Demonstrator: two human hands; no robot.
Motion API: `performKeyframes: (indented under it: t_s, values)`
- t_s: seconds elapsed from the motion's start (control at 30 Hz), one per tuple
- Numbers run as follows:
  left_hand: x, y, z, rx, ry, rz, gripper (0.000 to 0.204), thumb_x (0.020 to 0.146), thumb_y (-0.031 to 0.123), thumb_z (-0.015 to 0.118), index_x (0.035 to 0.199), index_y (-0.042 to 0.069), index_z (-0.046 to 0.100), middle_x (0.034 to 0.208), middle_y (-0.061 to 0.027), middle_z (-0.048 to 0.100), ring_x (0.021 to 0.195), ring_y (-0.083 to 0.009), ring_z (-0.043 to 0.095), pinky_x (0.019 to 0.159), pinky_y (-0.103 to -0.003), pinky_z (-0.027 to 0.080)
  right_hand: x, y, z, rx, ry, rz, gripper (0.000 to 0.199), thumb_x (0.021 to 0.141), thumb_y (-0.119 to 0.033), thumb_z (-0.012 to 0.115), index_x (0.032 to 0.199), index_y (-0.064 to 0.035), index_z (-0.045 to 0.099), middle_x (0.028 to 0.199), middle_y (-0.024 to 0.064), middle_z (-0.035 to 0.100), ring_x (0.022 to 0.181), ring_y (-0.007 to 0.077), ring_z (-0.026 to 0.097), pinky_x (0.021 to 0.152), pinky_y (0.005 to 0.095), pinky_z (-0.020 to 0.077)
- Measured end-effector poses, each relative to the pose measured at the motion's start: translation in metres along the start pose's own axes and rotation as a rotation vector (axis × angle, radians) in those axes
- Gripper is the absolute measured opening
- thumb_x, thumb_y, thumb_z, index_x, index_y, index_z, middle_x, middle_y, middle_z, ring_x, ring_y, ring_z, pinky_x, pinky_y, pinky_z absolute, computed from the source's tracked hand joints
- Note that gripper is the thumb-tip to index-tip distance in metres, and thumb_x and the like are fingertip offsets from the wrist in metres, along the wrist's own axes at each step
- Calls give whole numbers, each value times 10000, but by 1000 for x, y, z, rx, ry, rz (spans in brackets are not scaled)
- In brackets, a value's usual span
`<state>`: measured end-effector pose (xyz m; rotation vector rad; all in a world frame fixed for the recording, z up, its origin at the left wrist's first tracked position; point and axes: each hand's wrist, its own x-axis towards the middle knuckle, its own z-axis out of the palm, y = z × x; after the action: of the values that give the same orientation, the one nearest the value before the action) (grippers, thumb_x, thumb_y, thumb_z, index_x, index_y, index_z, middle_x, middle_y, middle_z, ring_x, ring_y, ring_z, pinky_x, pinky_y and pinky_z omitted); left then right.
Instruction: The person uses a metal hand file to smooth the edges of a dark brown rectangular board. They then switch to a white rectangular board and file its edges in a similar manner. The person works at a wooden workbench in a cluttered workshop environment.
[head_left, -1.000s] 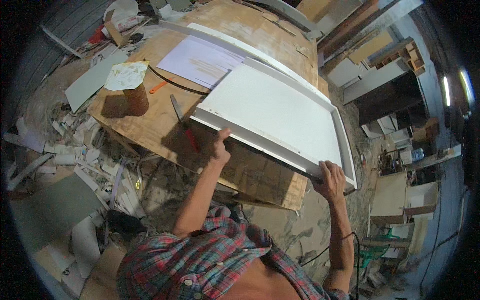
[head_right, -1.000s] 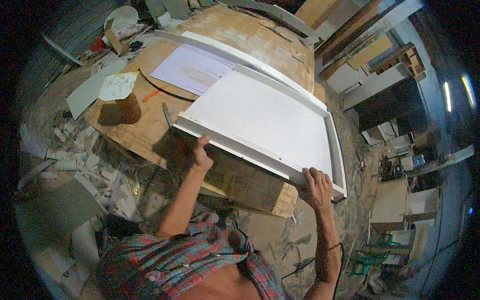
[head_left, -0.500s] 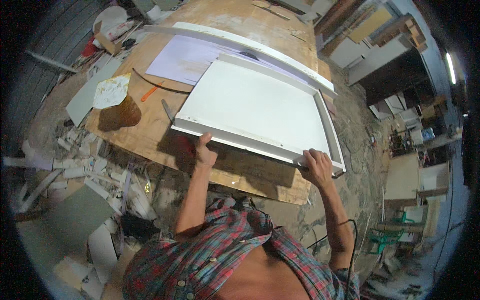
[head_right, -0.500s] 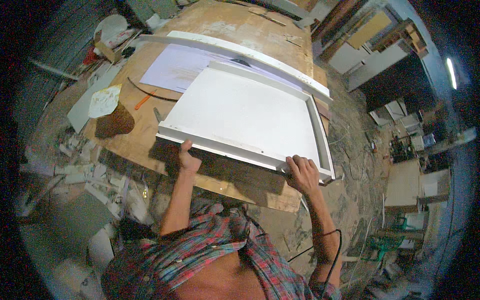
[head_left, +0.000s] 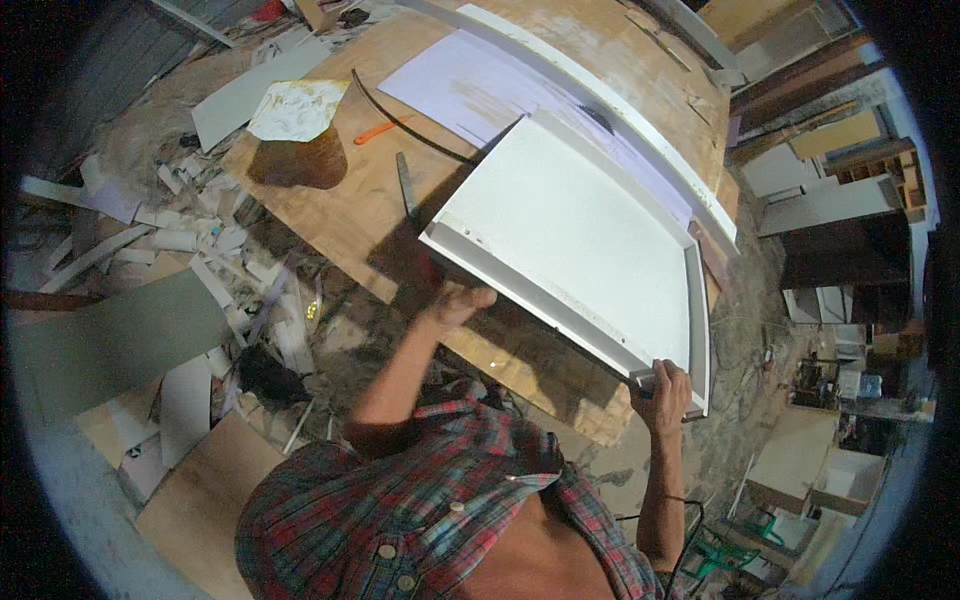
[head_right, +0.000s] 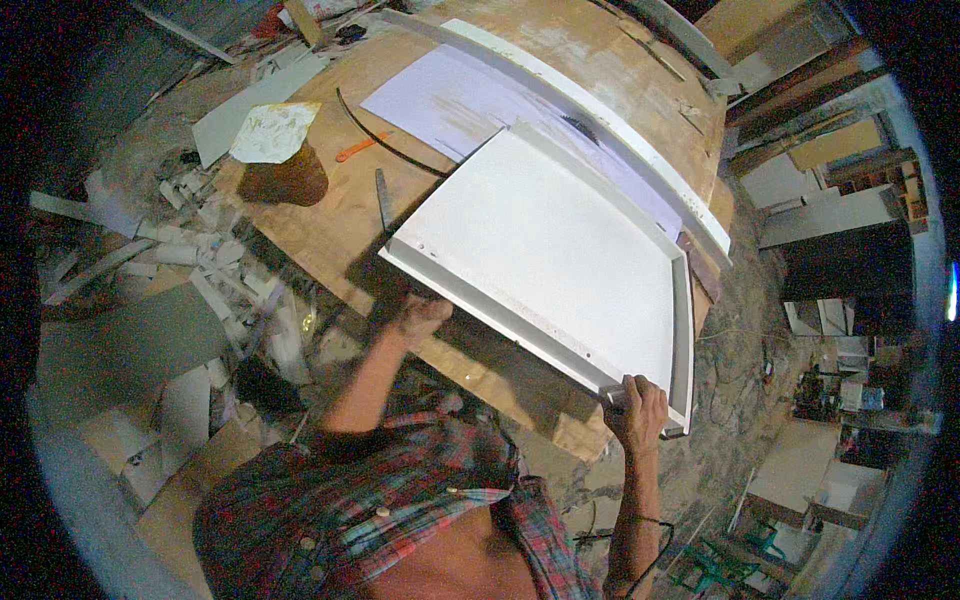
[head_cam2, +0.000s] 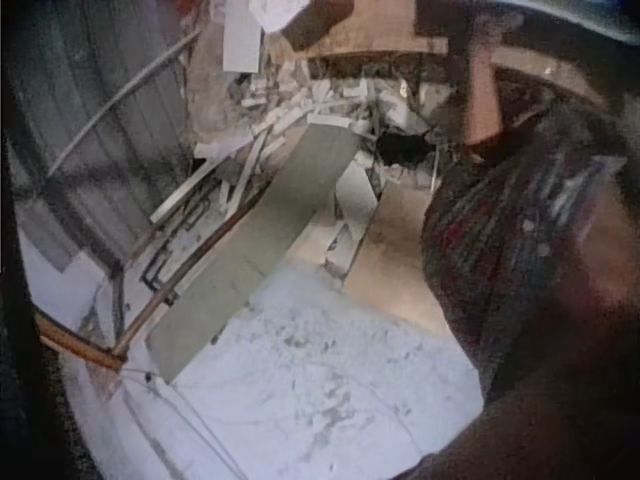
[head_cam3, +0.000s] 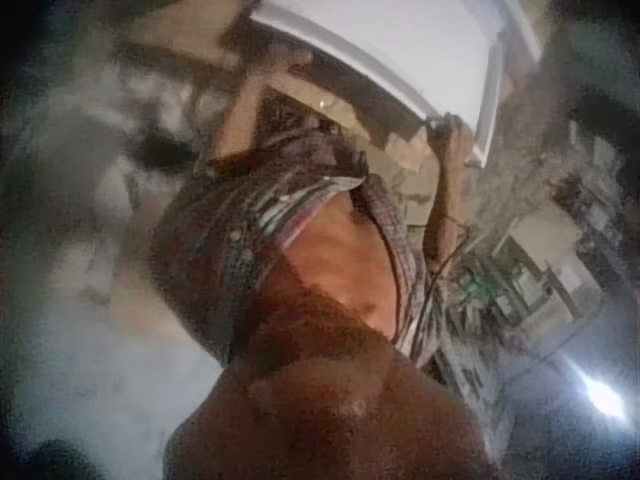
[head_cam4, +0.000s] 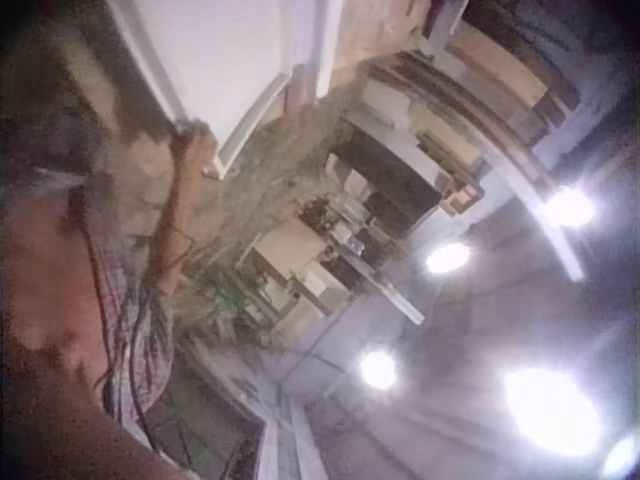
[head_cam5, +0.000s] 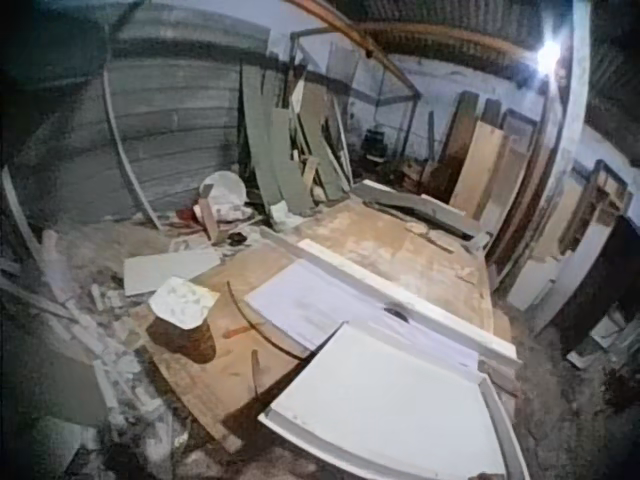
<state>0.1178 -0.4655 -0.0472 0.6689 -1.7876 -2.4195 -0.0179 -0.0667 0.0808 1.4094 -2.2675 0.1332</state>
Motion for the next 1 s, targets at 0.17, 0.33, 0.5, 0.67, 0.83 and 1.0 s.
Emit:
performKeyframes:
  t_s: [0.17,0.33,0.5,0.67,0.83,1.0]
  values:
    - [78,3,-162,807,213,235,699,865,341,751,1445,50,492,1242,-216,684,1157,-361,645,989,-445,505,20,-1,11,58,20,-35,769,683,-198,906,1326,-89,499,1078,193,639,891,362,631,747,478,496]
    - [143,118,-122,1179,368,253,576,883,224,697,1417,75,542,1228,-201,684,1103,-407,658,953,-483,520,-1,4,3,27,-73,17,783,694,-205,911,1344,-112,484,1062,172,630,866,352,610,737,467,490]
    - [245,91,-146,1633,134,251,289,939,203,605,1194,76,655,1083,-169,725,1058,-345,697,897,-514,544,-10,1,6,9,-168,39,823,727,-227,903,1412,-144,455,1051,147,616,869,332,597,740,456,473]
    - [307,198,-235,1579,474,252,229,977,129,511,1125,57,669,988,-148,751,917,-376,731,780,-552,552,7,-14,15,-21,-240,40,794,694,-146,862,1390,-128,480,1053,125,618,870,313,595,757,452,459]
    - [313,268,-207,1238,689,59,842,956,323,590,1597,42,122,1240,-289,654,1116,-436,657,965,-558,501,-3,-20,29,-15,-286,76,595,733,-87,779,1286,-121,564,1059,105,628,871,301,604,766,450,454]
    - [202,178,-122,1335,281,-22,1097,868,480,688,1610,71,-9,1404,-319,532,1267,-464,556,1073,-522,447,1,-19,-3,2,-377,178,470,886,-191,696,1341,-183,579,1029,65,627,906,238,617,799,402,476]
